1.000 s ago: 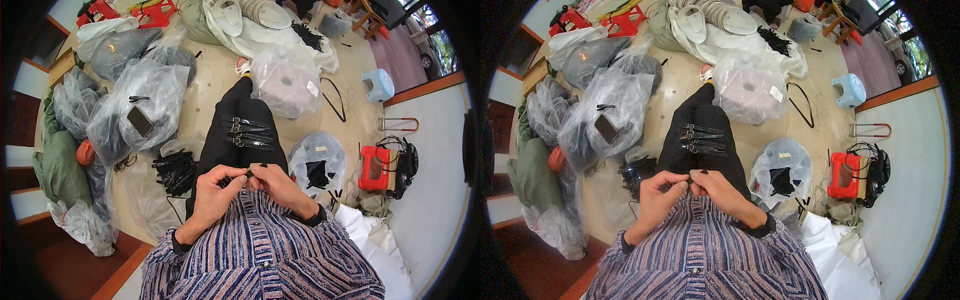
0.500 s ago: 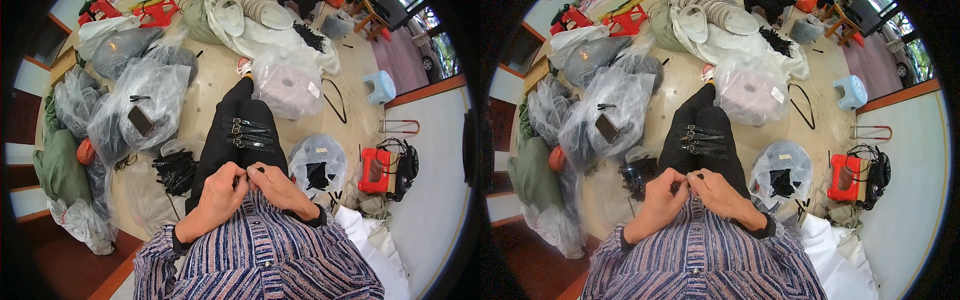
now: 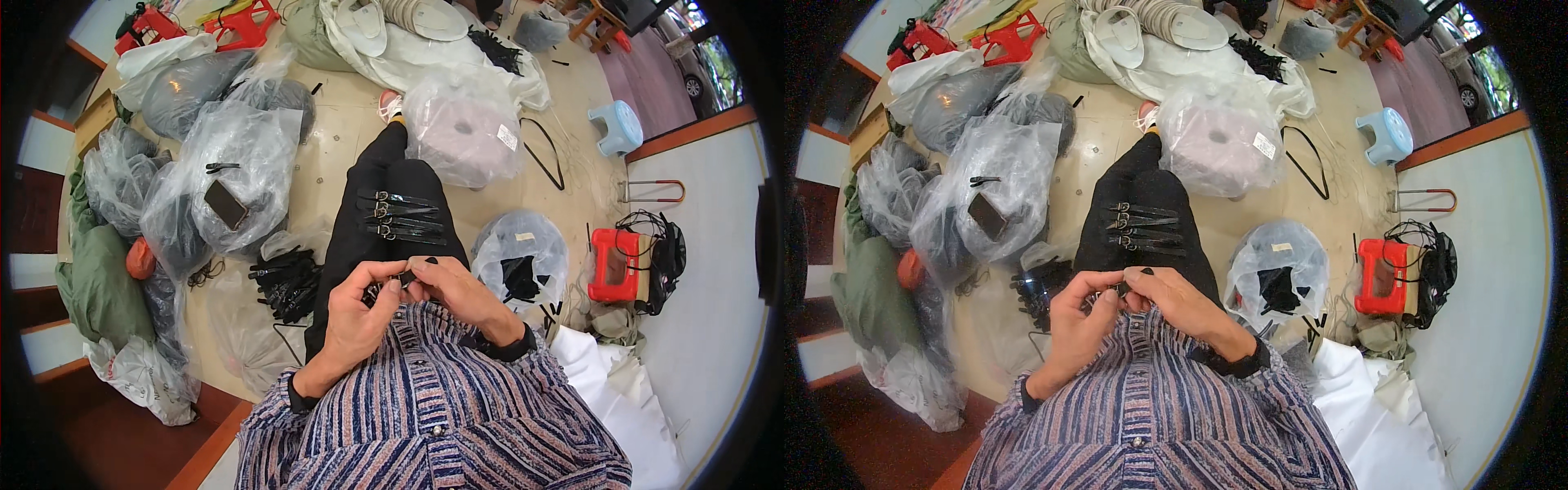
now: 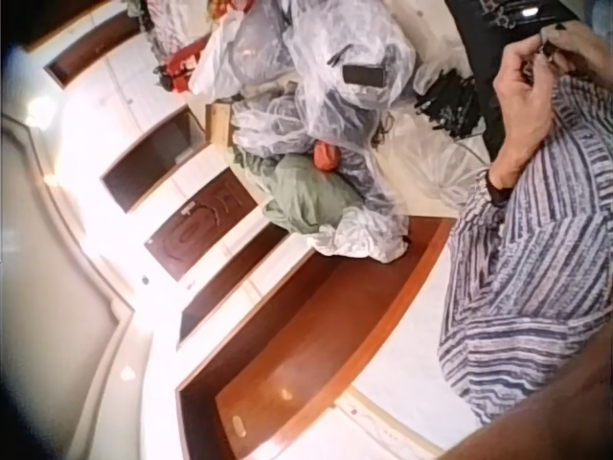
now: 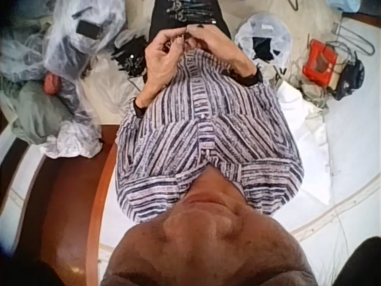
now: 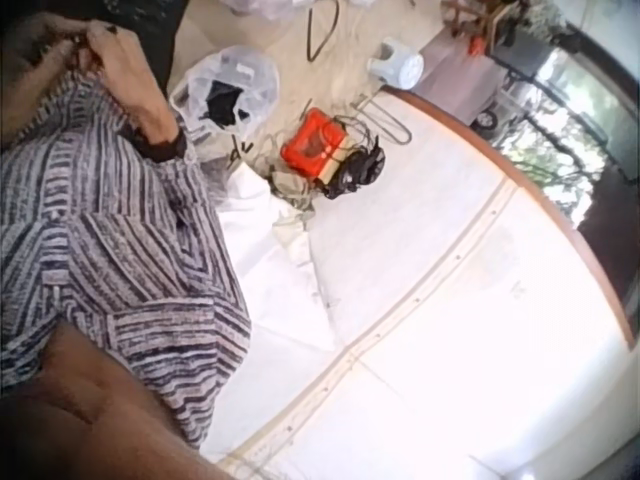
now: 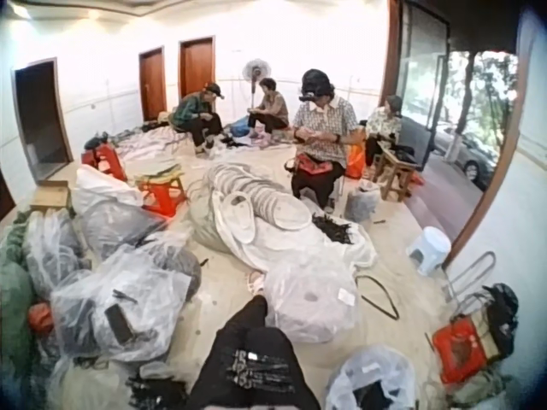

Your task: Assembling or processing small black straps and buckles.

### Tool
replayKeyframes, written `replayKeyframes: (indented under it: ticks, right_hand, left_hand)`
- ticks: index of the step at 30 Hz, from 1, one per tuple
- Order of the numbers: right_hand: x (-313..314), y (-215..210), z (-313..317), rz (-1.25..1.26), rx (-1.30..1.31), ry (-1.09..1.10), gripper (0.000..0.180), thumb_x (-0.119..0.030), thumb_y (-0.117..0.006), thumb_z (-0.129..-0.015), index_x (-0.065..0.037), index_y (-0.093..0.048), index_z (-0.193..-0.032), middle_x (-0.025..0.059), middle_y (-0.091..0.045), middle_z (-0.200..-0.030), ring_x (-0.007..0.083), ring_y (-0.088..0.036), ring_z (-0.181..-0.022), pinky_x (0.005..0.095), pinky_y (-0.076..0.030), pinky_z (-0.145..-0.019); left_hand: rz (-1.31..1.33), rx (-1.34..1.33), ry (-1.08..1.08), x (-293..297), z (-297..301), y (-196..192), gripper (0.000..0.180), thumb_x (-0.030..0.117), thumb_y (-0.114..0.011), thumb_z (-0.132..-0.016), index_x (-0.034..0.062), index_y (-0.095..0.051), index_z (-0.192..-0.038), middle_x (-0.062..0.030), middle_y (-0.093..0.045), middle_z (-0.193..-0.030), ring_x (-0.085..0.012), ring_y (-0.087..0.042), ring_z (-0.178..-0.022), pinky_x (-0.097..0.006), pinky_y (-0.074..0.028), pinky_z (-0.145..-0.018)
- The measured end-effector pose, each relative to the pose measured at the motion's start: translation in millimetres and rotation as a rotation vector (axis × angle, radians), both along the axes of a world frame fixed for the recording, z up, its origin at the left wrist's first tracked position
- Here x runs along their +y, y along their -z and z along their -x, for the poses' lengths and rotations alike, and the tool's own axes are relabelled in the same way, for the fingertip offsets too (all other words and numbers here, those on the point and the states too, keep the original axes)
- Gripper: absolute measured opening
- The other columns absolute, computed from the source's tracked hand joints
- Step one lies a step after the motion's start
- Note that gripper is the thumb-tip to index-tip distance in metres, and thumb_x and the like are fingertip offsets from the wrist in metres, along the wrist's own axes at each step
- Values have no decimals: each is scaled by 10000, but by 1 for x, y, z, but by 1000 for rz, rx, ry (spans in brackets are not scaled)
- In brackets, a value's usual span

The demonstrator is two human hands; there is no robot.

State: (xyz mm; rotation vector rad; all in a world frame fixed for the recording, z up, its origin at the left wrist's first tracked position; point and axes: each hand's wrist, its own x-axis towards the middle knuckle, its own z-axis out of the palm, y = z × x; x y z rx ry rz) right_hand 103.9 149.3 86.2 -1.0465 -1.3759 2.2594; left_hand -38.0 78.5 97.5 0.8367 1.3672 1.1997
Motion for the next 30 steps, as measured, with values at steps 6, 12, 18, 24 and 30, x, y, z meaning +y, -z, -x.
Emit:
replayKeyframes:
  ticks: [6,12,18,24,30]
  right_hand:
    - [0,-1,2,-65,-83,-51,410,-318,-345,-895,1,-504,-694,23,-484,-636,111,-428,-613,251,-350,-584]
    - [-5,-14,7,-207,-73,19,348,-260,-394,-893,28,-525,-746,32,-479,-654,107,-437,-622,248,-374,-589]
    - [-5,-12,4,-290,-192,-16,297,-219,-426,-880,43,-549,-813,92,-529,-694,164,-499,-648,268,-396,-605]
    - [-13,-6,2,-1225,-396,-79,208,-147,-485,-830,49,-553,-813,138,-537,-693,266,-515,-670,329,-422,-594]
    - [-21,-13,1,-328,-105,228,271,-163,-404,-894,-12,-507,-693,11,-390,-553,82,-357,-518,230,-289,-480]
  left_hand:
    - [93,-17,-15,5,2,-2,107,21,-535,-785,-2,-554,-887,8,-530,-661,-3,-394,-473,-159,-314,-418]
    - [45,1,-6,1,3,-2,155,16,-604,-732,-16,-586,-883,-4,-561,-726,-42,-483,-632,-178,-393,-581]
    - [-241,467,109,0,6,4,215,44,-651,-709,6,-579,-908,-78,-562,-723,-136,-558,-602,-246,-434,-527]
    - [-398,624,218,-1,10,0,242,22,-651,-697,11,-563,-922,-112,-545,-715,-217,-565,-583,-280,-446,-492]
    - [-358,458,141,-2,0,-5,247,11,-663,-685,4,-600,-923,-79,-571,-695,-129,-544,-576,-222,-423,-514]
